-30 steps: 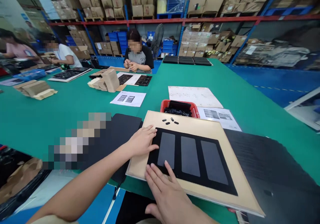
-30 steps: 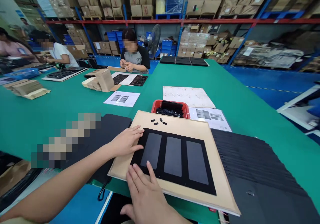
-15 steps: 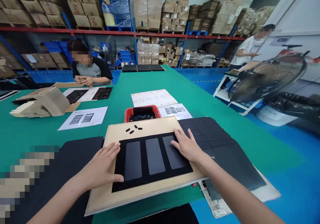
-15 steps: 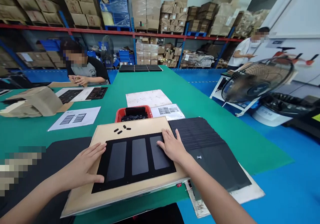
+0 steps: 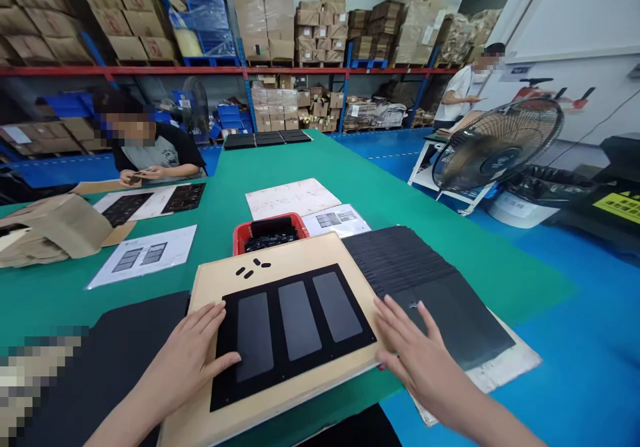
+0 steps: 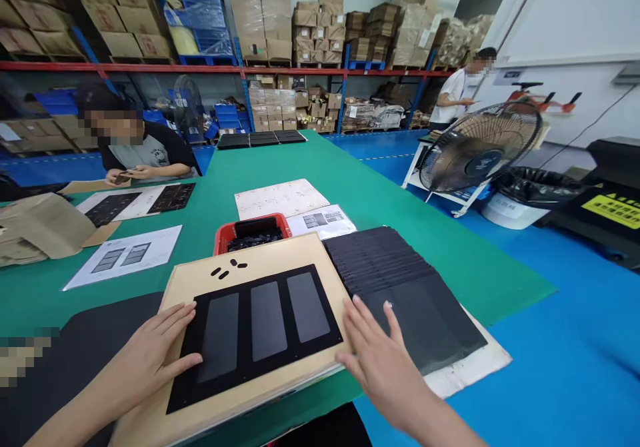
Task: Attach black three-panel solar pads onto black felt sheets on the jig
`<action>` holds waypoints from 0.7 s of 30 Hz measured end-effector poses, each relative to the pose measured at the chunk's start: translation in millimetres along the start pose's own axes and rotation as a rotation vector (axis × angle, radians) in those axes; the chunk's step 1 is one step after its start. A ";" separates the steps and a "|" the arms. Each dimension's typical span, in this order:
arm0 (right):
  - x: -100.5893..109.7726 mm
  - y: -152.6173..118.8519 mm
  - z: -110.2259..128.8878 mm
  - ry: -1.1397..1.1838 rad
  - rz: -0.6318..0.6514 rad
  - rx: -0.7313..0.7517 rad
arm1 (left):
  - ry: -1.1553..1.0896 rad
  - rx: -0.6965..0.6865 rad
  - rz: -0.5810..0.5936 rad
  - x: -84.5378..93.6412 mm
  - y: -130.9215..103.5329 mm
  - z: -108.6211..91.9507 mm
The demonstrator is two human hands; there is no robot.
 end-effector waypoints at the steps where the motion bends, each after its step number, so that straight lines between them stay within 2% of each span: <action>1: 4.9 13.7 -4.7 0.001 -0.009 -0.024 | -0.002 0.006 -0.002 -0.1 -0.3 0.2; 5: 10.3 75.9 -3.9 0.034 0.043 0.003 | -0.033 0.033 -0.026 0.2 -3.6 0.8; 8: 4.3 106.2 5.8 0.036 0.090 0.043 | -0.067 0.038 -0.024 0.4 -6.8 -0.5; 11: -1.1 117.0 7.5 0.028 0.078 0.039 | -0.099 0.060 -0.003 1.5 -8.5 -3.4; 15: -12.0 120.3 -1.6 0.057 0.029 0.072 | -0.162 0.106 0.031 7.6 -8.8 -5.4; 21: -41.5 126.5 -25.7 0.031 -0.179 0.214 | -0.343 0.157 0.112 18.1 -12.3 -1.1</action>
Point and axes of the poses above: each hand's wrist, its own y-axis towards the middle knuckle, its own x-axis out of the back of the hand, z = x × y, the point moved 4 cm from there along y, towards the middle knuckle, and after that the axes turned 2 degrees about -y, right-handed, at the moved point
